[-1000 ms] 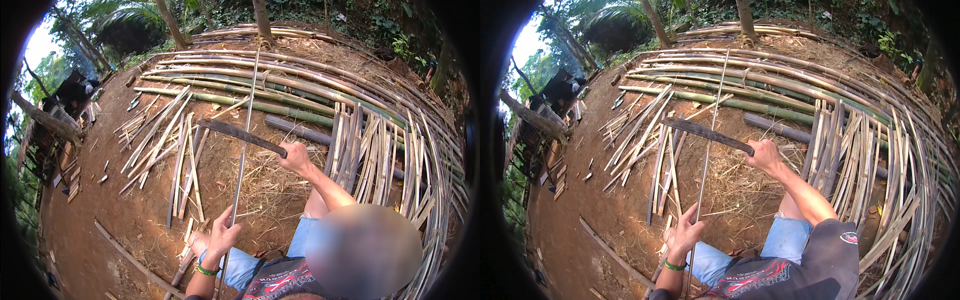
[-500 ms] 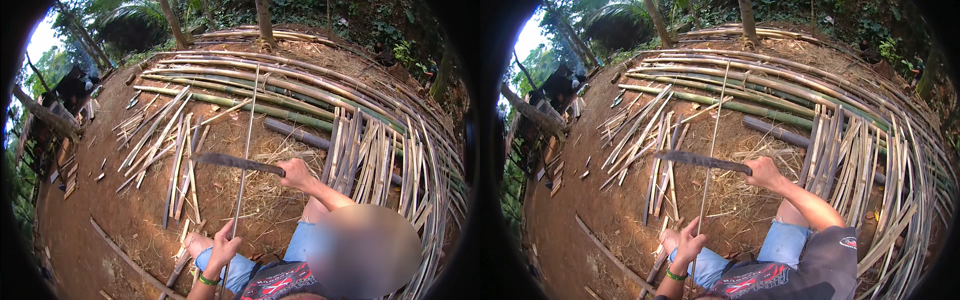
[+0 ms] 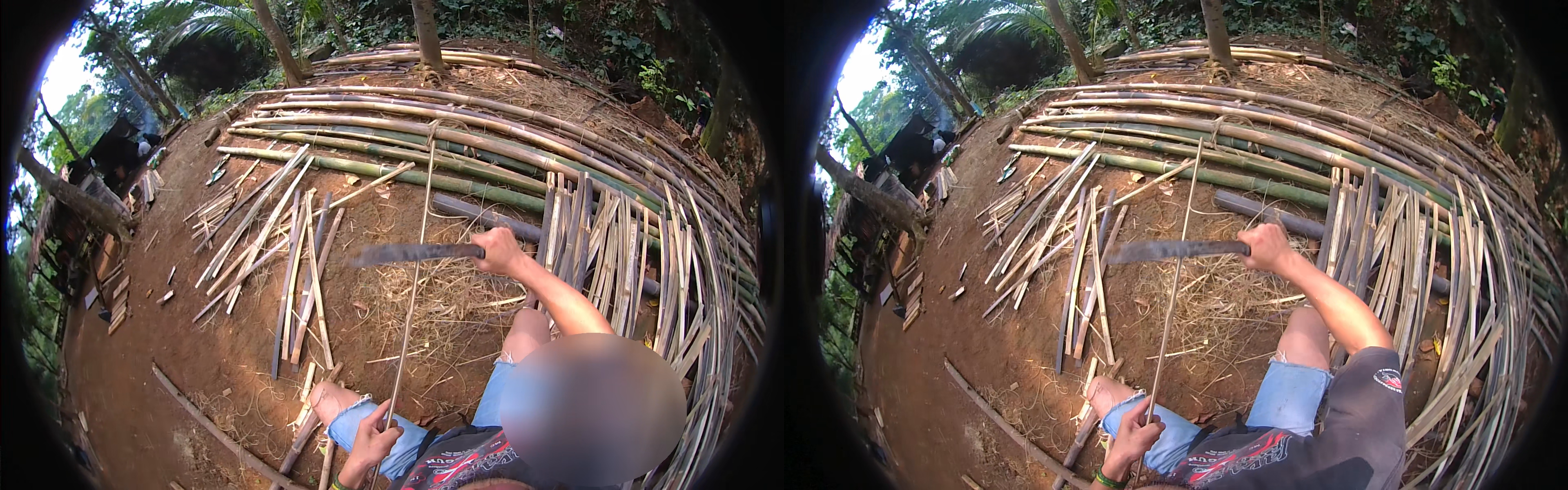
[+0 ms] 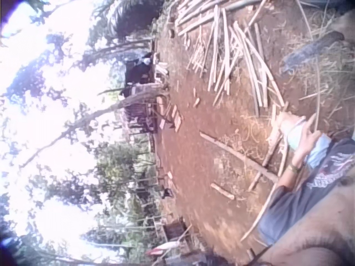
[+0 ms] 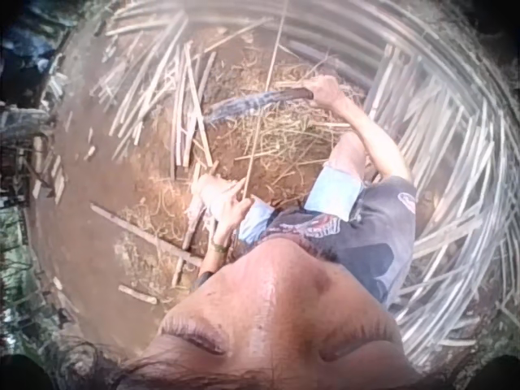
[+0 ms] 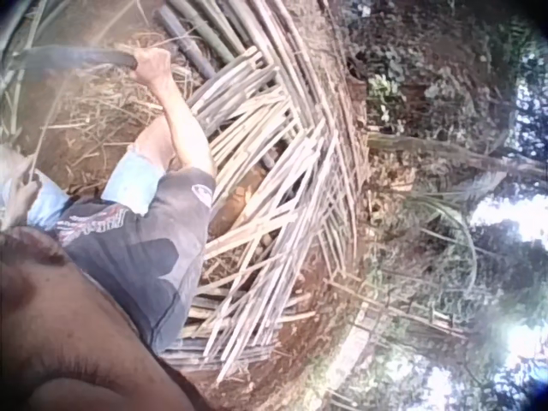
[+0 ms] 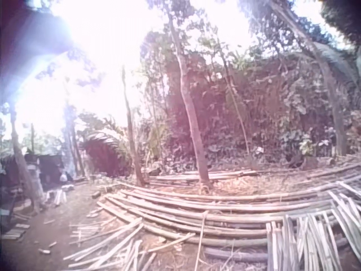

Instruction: The person sits on the ground and uses a machete to split long bamboo poles into thin strips. They repeatedly strike the bamboo to separate it and then organize the resulting strips into a pile.

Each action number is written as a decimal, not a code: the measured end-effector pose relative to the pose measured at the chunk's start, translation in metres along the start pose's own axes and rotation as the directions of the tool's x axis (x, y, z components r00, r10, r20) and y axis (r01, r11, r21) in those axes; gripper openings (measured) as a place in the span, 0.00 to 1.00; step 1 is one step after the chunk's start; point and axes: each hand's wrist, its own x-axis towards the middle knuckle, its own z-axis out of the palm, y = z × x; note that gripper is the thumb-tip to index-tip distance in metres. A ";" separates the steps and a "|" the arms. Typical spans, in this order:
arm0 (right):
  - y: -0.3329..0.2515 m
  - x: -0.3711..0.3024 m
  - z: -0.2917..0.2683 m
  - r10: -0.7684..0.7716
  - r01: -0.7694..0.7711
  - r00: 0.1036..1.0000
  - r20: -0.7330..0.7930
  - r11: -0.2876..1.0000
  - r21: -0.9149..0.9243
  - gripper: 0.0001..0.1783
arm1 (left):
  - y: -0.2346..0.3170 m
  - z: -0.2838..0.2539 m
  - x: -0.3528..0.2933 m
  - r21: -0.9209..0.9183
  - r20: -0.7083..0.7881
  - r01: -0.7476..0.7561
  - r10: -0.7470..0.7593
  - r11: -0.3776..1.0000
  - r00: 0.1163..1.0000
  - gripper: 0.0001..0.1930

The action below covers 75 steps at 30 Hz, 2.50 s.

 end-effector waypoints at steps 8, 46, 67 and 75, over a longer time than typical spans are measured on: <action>0.038 0.036 0.011 0.215 -0.213 0.976 -0.006 0.963 -0.165 0.12 | -0.023 -0.006 0.008 -0.191 0.059 0.110 -0.100 0.976 0.993 0.27; -0.016 -0.015 0.018 0.196 -0.175 0.977 -0.081 0.961 0.214 0.11 | -0.025 0.026 0.009 0.281 -0.272 -0.169 0.248 0.945 0.930 0.20; 0.062 0.008 -0.008 0.369 -0.371 0.919 -0.139 0.929 0.016 0.11 | -0.043 0.017 -0.029 0.117 -0.177 -0.133 0.152 0.984 0.972 0.19; -0.026 -0.011 -0.023 0.405 -0.374 0.910 -0.090 0.895 0.244 0.12 | -0.040 0.001 0.004 -0.182 0.026 -0.121 0.128 0.976 0.991 0.21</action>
